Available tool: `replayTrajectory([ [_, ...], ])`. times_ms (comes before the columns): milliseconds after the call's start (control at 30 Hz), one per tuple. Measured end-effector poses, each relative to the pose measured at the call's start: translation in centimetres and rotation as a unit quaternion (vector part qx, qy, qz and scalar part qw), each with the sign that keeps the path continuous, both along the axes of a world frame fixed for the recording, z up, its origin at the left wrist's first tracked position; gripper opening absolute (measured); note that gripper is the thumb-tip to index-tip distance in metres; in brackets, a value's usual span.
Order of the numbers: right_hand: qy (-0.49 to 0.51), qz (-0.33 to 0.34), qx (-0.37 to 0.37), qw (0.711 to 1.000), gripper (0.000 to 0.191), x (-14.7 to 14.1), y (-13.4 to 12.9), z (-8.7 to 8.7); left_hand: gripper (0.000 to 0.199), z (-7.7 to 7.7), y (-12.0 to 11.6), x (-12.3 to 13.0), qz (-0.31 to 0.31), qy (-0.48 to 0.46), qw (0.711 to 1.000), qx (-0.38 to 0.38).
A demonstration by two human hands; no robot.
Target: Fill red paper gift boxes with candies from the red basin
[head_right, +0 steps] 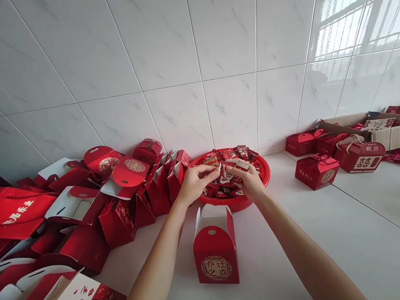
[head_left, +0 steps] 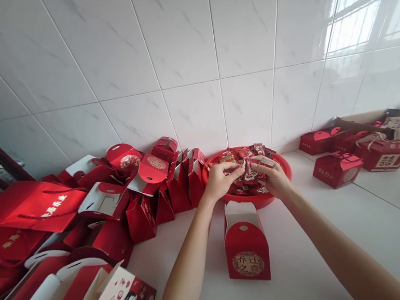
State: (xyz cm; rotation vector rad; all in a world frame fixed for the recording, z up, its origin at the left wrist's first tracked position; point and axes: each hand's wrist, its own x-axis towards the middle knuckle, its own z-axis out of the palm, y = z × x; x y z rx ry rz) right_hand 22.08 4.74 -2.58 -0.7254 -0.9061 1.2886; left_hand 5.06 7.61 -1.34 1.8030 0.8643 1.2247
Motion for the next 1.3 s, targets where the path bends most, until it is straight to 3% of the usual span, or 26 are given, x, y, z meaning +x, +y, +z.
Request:
replayTrajectory([
  [167, -0.037, -0.017, 0.03, 0.999, 0.034, -0.5, -1.2, 1.6, 0.02, 1.3, -0.9, -0.4, 0.012, 0.017, 0.997, 0.072],
  [367, -0.156, -0.061, 0.094, 0.981, 0.03, -0.1, -2.5, 2.7, 0.015, 2.9, -2.5, -1.1, 0.016, 0.039, 0.991, 0.124],
  [600, -0.158, -0.092, 0.128, 0.975, 0.02, -0.4, -4.3, 4.2, 0.026, 3.9, -4.0, -1.4, 0.007, 0.04, 0.994, 0.104],
  [867, -0.131, -0.074, 0.126, 0.981, 0.017, -0.3, -5.4, 5.0, 0.024, 4.5, -4.9, -1.3, -0.025, 0.032, 0.99, 0.135],
  [1300, -0.225, -0.088, 0.163, 0.957, 0.016, 0.1, -6.3, 5.8, 0.018, 5.5, -5.7, -2.6, -0.002, 0.088, 0.987, 0.131],
])
